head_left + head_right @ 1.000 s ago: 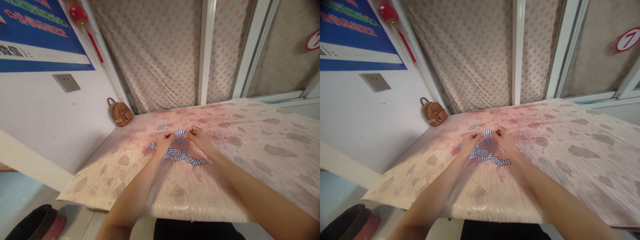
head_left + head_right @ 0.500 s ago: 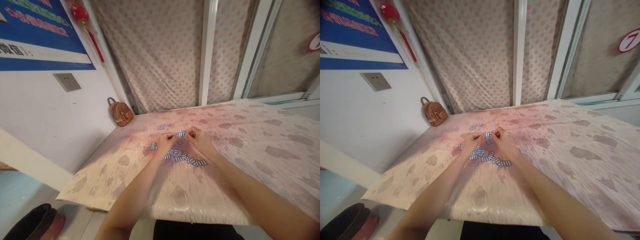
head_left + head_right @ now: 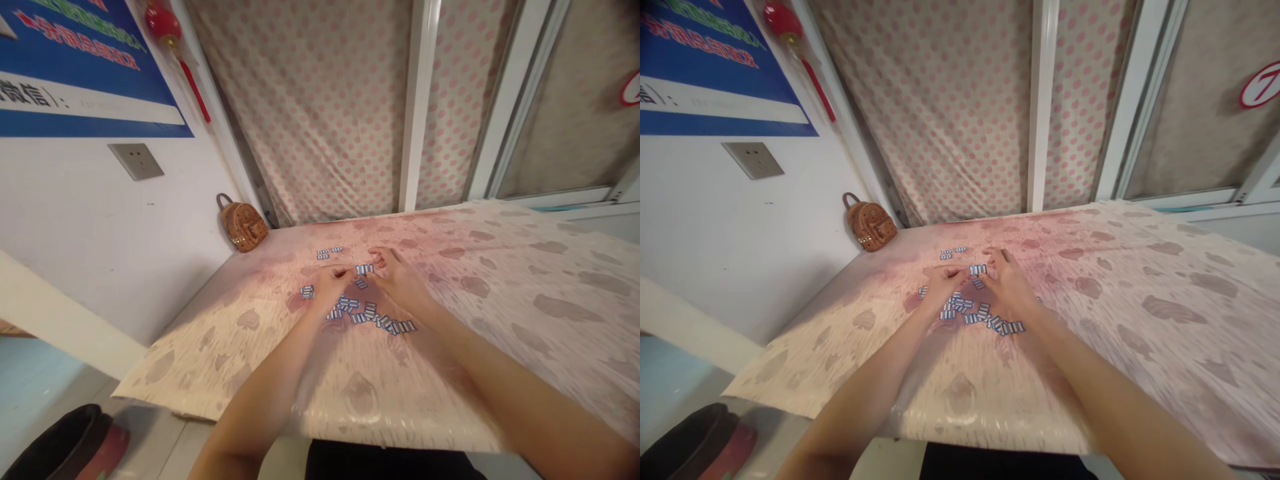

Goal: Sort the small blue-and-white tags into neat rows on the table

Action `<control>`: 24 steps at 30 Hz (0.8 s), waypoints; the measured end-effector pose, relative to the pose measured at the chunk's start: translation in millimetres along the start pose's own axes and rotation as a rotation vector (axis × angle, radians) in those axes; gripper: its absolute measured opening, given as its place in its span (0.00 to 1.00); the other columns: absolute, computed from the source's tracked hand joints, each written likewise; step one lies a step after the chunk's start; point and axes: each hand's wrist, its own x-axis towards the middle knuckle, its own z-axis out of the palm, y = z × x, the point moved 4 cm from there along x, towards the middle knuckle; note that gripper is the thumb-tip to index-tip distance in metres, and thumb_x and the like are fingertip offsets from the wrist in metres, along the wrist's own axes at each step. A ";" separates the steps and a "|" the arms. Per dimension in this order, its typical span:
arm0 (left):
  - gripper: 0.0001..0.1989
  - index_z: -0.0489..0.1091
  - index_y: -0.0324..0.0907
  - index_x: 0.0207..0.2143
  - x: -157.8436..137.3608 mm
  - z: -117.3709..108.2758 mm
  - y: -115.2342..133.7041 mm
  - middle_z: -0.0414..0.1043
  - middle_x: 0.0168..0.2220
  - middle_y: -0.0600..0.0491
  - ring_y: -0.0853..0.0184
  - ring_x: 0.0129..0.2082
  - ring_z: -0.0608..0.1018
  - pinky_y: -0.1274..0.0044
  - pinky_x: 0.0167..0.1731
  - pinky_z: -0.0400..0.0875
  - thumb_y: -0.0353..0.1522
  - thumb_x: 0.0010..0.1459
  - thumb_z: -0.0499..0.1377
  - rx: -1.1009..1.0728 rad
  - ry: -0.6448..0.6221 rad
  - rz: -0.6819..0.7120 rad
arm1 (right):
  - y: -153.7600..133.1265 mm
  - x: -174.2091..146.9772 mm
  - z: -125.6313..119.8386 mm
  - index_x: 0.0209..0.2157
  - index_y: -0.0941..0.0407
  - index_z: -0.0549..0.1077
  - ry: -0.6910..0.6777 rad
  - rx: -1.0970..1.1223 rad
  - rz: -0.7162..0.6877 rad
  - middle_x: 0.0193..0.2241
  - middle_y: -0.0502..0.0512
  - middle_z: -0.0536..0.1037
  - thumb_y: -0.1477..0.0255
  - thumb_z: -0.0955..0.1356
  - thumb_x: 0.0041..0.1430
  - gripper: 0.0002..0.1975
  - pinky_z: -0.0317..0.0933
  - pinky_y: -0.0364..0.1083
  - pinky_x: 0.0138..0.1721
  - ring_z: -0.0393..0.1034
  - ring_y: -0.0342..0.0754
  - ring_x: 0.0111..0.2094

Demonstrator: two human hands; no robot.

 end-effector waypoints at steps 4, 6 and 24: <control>0.11 0.80 0.37 0.29 0.4 -0.7 -0.5 0.78 0.27 0.51 0.69 0.26 0.74 0.79 0.28 0.64 0.37 0.52 0.63 -0.055 -0.010 -0.070 | -6.3 1.3 3.2 0.50 0.52 0.72 -0.120 -0.120 -0.159 0.44 0.58 0.74 0.73 0.66 0.59 0.17 0.64 0.53 0.47 0.70 0.55 0.45; 0.11 0.80 0.37 0.29 1.1 -1.1 -1.1 0.77 0.26 0.51 0.70 0.25 0.73 0.79 0.28 0.65 0.36 0.51 0.63 -0.088 -0.020 -0.085 | -5.7 1.4 4.5 0.46 0.53 0.74 -0.138 -0.126 -0.166 0.42 0.58 0.75 0.74 0.65 0.60 0.13 0.64 0.52 0.46 0.70 0.55 0.43; 0.08 0.77 0.38 0.23 11.7 -29.6 -13.4 0.73 0.23 0.53 0.70 0.24 0.71 0.79 0.26 0.60 0.33 0.49 0.60 0.006 0.191 -0.055 | 45.0 3.9 60.7 0.48 0.60 0.73 -0.395 -0.210 -0.181 0.46 0.63 0.74 0.80 0.64 0.56 0.18 0.62 0.51 0.52 0.69 0.53 0.48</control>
